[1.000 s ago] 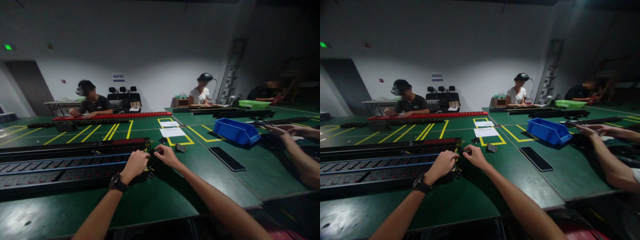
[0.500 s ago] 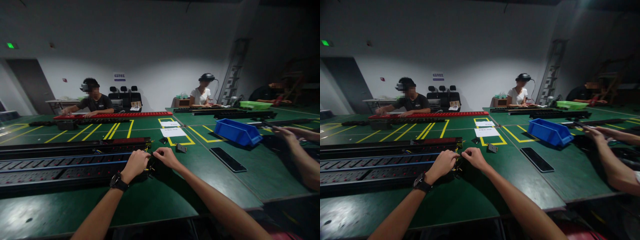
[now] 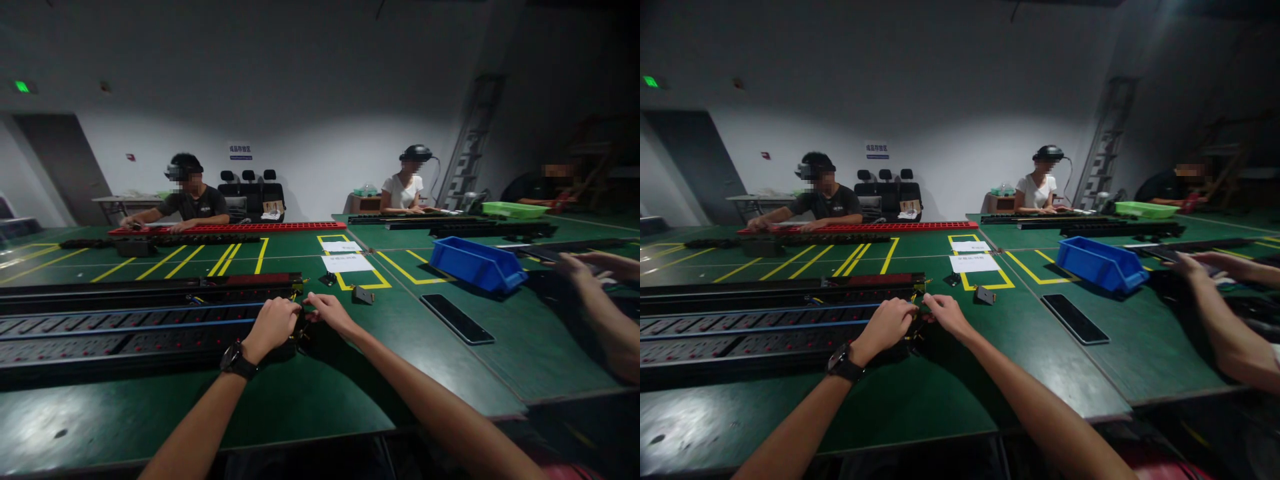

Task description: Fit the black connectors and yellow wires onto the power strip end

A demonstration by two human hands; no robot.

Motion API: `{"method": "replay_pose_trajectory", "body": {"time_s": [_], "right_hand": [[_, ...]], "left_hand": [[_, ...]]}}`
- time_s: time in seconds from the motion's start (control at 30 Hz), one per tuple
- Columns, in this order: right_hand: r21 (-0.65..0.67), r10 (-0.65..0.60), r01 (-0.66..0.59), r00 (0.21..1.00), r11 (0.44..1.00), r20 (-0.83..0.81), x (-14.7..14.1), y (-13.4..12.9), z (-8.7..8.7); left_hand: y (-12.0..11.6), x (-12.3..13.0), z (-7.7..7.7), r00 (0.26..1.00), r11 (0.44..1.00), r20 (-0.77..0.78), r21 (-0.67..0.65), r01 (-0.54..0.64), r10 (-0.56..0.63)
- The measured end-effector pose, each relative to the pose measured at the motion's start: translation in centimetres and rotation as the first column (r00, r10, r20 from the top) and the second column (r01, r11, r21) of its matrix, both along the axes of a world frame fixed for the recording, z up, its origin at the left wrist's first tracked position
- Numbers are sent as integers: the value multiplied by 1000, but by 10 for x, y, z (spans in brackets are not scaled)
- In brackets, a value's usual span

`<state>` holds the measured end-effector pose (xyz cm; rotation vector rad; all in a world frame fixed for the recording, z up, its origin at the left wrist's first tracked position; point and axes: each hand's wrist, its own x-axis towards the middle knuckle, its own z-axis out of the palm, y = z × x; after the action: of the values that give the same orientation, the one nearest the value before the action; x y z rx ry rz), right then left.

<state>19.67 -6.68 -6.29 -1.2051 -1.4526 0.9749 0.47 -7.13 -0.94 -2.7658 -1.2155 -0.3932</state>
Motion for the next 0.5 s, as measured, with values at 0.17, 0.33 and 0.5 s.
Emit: {"method": "replay_pose_trajectory", "body": {"time_s": [0.17, 0.33, 0.5], "right_hand": [[-193, 105, -179, 934, 965, -343, 1, -5, 4], [-197, 145, -233, 913, 952, -380, 0, -8, 5], [-186, 15, -83, 941, 979, -339, 3, -6, 5]], "left_hand": [[0, 0, 1, 998, 998, 30, -31, -45, 46], [-3, 1, 4, 996, 995, 38, -48, -83, 85], [-7, 2, 6, 992, 994, 51, 1, -113, 113]]}}
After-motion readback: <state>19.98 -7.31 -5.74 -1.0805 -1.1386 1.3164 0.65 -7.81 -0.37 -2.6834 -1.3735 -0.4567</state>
